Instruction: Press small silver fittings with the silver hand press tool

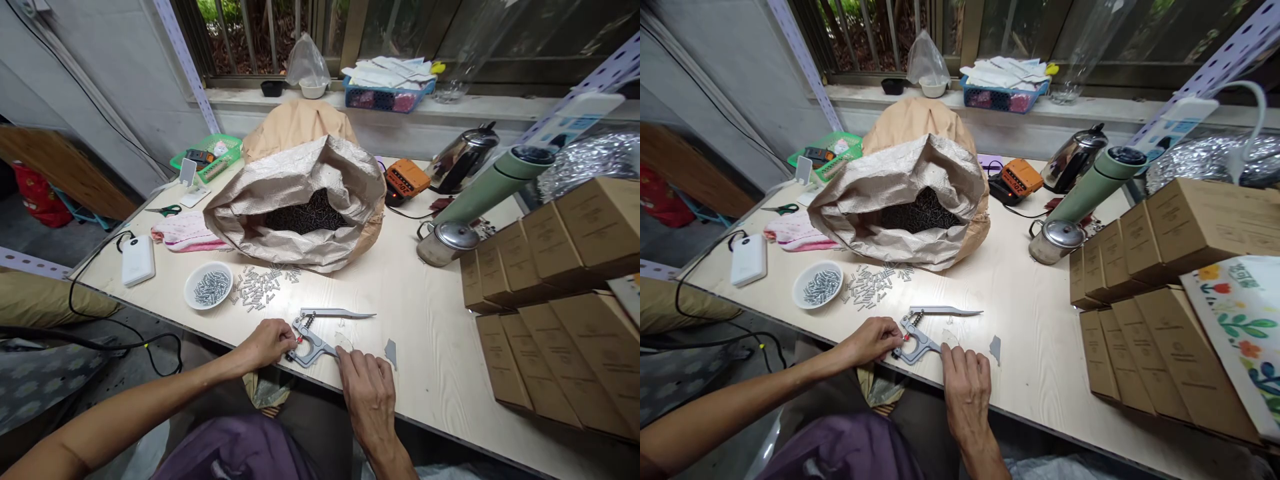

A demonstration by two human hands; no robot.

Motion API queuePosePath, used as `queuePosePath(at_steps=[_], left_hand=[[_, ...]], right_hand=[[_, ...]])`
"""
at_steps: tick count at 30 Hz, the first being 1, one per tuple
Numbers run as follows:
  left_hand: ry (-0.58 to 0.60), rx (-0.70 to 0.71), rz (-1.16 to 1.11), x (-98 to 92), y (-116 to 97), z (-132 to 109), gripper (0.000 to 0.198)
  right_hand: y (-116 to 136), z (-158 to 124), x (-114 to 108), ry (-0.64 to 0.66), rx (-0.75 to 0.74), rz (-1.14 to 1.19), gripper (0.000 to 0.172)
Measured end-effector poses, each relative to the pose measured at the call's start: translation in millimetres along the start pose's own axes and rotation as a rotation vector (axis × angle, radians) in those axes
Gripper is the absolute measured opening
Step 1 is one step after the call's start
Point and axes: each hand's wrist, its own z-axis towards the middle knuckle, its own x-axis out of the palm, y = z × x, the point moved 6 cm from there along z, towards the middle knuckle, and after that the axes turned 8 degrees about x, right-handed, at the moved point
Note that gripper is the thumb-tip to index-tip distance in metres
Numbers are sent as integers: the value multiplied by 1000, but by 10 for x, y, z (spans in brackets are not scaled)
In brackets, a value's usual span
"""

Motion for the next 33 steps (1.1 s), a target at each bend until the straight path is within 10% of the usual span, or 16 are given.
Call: queuePosePath(at_steps=[20,27,33], left_hand=[[66,-124,139,-37,1,9,18],[86,-119,192,-2,31,-3,20],[84,-102,202,12,27,-24,19]], right_hand=[[-93,116,43,213,-86,101,17],[-360,279,142,238,-135,77,80],[-351,441,250,461,-103,56,87]])
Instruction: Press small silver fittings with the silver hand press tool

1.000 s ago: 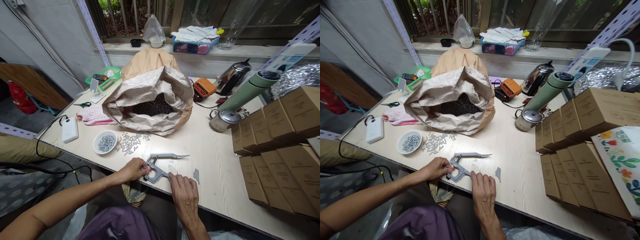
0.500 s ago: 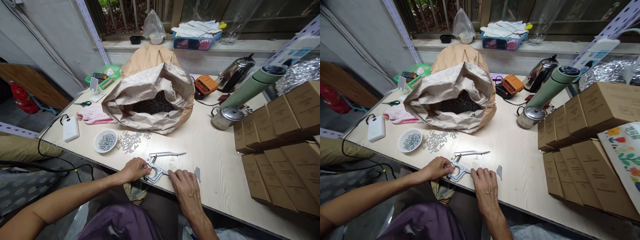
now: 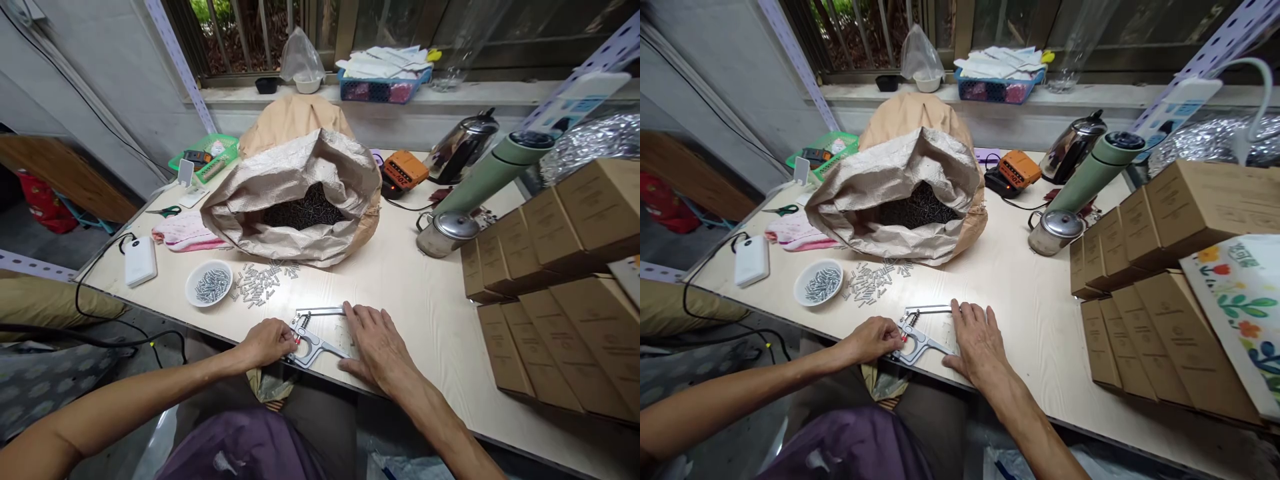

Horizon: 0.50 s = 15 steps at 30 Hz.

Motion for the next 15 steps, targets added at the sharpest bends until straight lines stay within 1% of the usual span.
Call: queuePosePath(at_steps=[2,4,8,10,12,14,15], left_hand=[[-6,13,1,8,-5,7,19],[-13,24,-2,17,-2,20,18],[-29,40,13,29,15,-6,18],[-77,60,48,15,-3,-71,19],[-184,146,114,-19,-96,-151,21],[-301,310,203,-32,-277,-212,20],[-341,401,252,-16,-383,-221,18]], right_hand=[[22,15,-34,38,29,11,86],[34,6,-59,41,56,30,79],[45,-61,-58,-3,95,74,62],[57,-102,-50,-24,105,80,54],[71,-136,-46,-39,117,73,48],[86,-156,-43,-42,120,62,45],[91,-160,-43,-43,122,59,46]])
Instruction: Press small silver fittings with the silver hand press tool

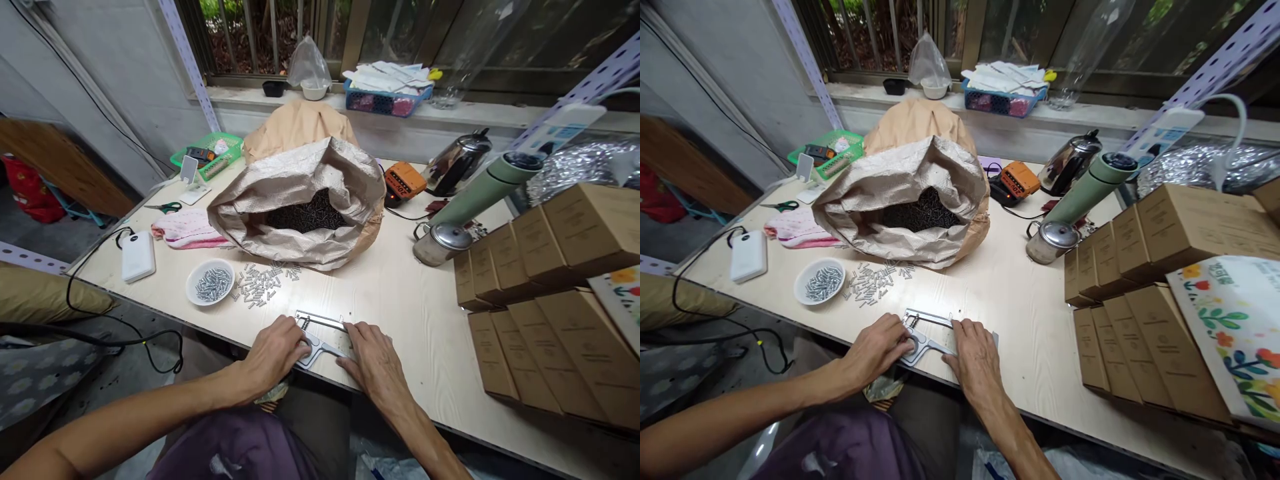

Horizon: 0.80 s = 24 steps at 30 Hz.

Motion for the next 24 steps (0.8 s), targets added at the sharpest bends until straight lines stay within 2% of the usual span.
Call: queuePosePath(at_steps=[1,3,5,7,10,16,24], left_hand=[[-25,86,42,14,-96,45,17],[-39,206,127,84,-237,168,35],[-16,236,187,172,-291,309,54],[27,218,215,243,-290,425,60],[89,206,238,298,-276,506,46],[153,272,253,332,-315,510,11],[196,278,195,291,-345,540,9]], right_hand=[[0,0,-1,-2,4,-3,47],[-13,12,-5,-8,28,-16,51],[-35,35,-6,3,64,-45,54],[-35,56,-6,32,78,-80,54],[13,64,-22,63,64,-115,41],[77,13,-27,156,106,-99,6],[34,56,-22,244,139,-137,16]])
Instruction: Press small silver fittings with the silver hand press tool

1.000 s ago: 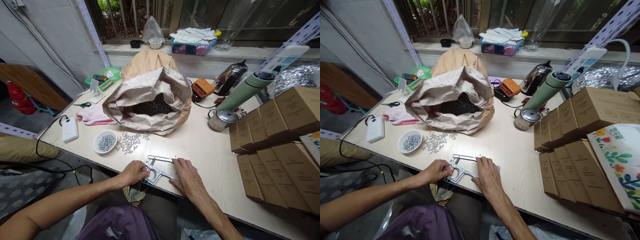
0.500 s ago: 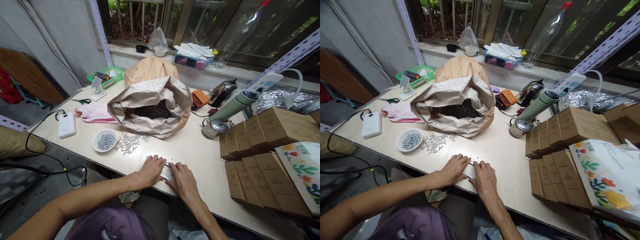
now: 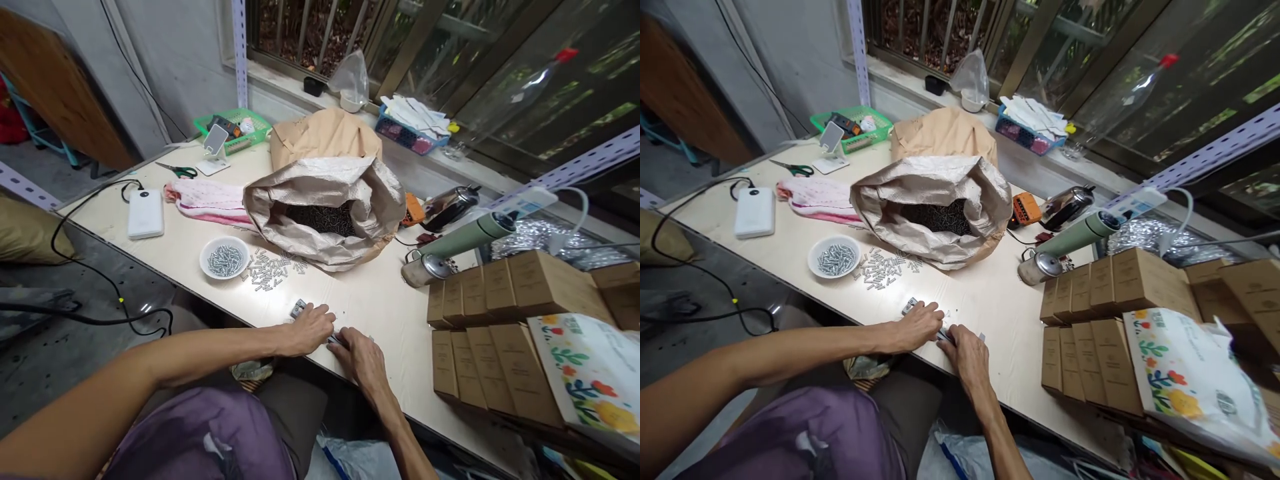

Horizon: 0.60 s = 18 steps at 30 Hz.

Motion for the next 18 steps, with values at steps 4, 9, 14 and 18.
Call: queuePosePath(at_steps=[4,9,14,18], left_hand=[[-90,-47,-84,-79,87,-87,38],[-541,-47,-304,-408,239,-563,62],[-881,-212,-472,-288,331,-1307,30],[-745,-286,-528,355,168,-1683,34]], right_hand=[[-16,-11,-6,-73,-4,-19,39],[64,-132,54,-332,-156,113,64],[177,-172,223,-477,-206,313,39],[193,-128,261,-510,-207,367,34]])
